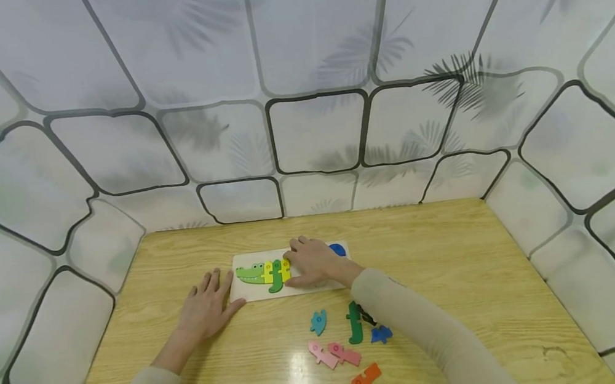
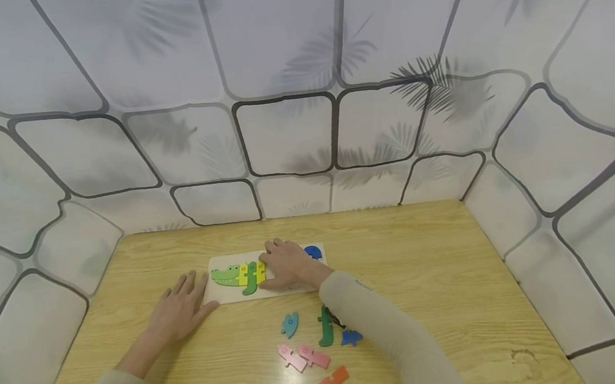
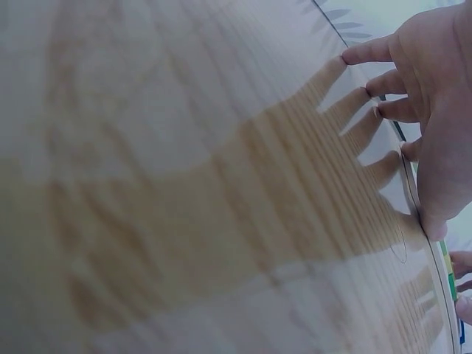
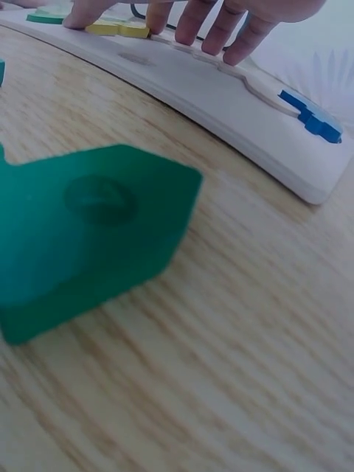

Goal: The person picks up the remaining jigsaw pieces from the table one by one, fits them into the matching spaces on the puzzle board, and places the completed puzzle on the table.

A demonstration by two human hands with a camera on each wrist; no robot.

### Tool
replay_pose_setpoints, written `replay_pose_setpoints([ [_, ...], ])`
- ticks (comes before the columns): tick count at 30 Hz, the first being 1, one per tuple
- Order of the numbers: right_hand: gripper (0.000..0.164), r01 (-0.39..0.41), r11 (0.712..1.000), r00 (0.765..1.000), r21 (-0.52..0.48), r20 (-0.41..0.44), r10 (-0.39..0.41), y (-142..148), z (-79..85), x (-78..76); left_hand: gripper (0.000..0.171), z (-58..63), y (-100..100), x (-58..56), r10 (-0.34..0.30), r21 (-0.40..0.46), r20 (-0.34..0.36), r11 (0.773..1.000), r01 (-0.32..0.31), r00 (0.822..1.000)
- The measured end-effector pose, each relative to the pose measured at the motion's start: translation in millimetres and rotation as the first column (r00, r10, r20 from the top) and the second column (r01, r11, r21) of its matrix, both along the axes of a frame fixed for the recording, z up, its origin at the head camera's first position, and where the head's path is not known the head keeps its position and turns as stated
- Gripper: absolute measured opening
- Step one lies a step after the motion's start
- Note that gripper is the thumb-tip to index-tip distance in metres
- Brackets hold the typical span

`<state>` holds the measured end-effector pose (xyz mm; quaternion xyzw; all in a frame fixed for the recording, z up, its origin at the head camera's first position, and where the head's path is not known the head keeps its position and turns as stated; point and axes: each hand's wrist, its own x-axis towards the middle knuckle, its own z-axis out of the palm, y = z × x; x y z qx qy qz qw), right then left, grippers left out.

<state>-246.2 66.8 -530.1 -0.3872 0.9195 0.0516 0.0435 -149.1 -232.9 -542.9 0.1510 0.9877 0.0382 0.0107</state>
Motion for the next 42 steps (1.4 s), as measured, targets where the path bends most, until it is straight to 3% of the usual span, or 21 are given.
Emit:
replay_pose_setpoints([
  [17, 0.071, 0.005, 1.0, 0.999, -0.015, 0.048, -0.005, 6, 6.3, 1.1, 0.08, -1.8, -1, -3.0, -0.008, -0.003, -0.013, 1.0, 0.008, 1.0],
  [33, 0.073, 0.0, 1.0, 0.998, -0.016, 0.07, 0.001, 23, 16.0, 10.7, 0.08, 0.1, -1, -0.8, -0.008, -0.013, -0.004, 1.0, 0.008, 1.0],
  [42, 0.075, -0.022, 0.999, 0.998, -0.031, 0.063, 0.023, 29, 13.1, 18.6, 0.079, 0.4, -1, 0.4, -0.005, -0.02, -0.003, 1.0, 0.005, 1.0],
])
